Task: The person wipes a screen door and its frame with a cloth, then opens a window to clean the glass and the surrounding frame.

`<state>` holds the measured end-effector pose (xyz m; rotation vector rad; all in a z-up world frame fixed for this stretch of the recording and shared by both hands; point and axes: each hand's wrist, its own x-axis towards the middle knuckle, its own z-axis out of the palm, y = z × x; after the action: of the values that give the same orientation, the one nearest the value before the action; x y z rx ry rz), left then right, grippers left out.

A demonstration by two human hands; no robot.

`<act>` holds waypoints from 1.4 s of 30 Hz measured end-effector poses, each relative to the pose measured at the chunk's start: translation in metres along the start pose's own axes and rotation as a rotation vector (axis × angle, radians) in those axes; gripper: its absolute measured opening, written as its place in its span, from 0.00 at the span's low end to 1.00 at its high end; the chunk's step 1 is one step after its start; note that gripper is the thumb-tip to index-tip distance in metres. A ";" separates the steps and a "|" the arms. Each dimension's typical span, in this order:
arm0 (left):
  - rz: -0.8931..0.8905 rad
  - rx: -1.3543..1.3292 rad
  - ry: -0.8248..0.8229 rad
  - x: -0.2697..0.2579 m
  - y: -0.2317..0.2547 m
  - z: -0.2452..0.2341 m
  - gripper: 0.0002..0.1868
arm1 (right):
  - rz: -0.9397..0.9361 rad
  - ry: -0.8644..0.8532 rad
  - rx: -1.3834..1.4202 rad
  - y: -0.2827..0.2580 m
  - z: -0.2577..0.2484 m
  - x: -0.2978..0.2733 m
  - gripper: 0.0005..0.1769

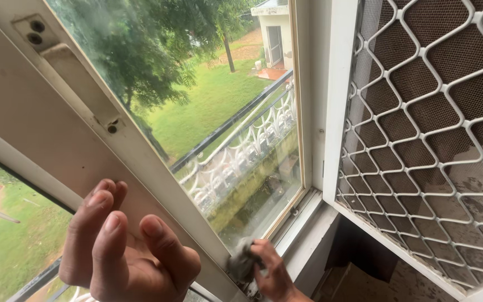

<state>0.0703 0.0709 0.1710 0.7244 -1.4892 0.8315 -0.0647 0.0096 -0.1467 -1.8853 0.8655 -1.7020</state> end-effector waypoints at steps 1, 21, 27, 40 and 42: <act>0.009 -0.013 0.013 0.000 -0.001 0.002 0.22 | -0.037 -0.062 0.000 -0.011 0.004 0.003 0.22; 0.257 0.167 -0.068 -0.015 -0.004 0.026 0.15 | 0.451 0.034 0.441 -0.015 -0.003 0.029 0.27; 0.380 0.166 -0.428 -0.037 0.013 0.029 0.10 | 0.347 -0.306 -0.014 -0.053 0.000 0.002 0.31; 0.426 0.119 -0.452 -0.038 0.017 0.023 0.09 | 0.366 -0.112 0.002 -0.055 0.011 0.001 0.25; 0.414 0.102 -0.460 -0.038 0.017 0.022 0.10 | 0.294 -0.105 -0.040 -0.049 0.016 -0.015 0.26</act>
<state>0.0471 0.0611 0.1311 0.7242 -2.0662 1.1081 -0.0425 0.0534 -0.1251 -1.7541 1.0813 -1.4074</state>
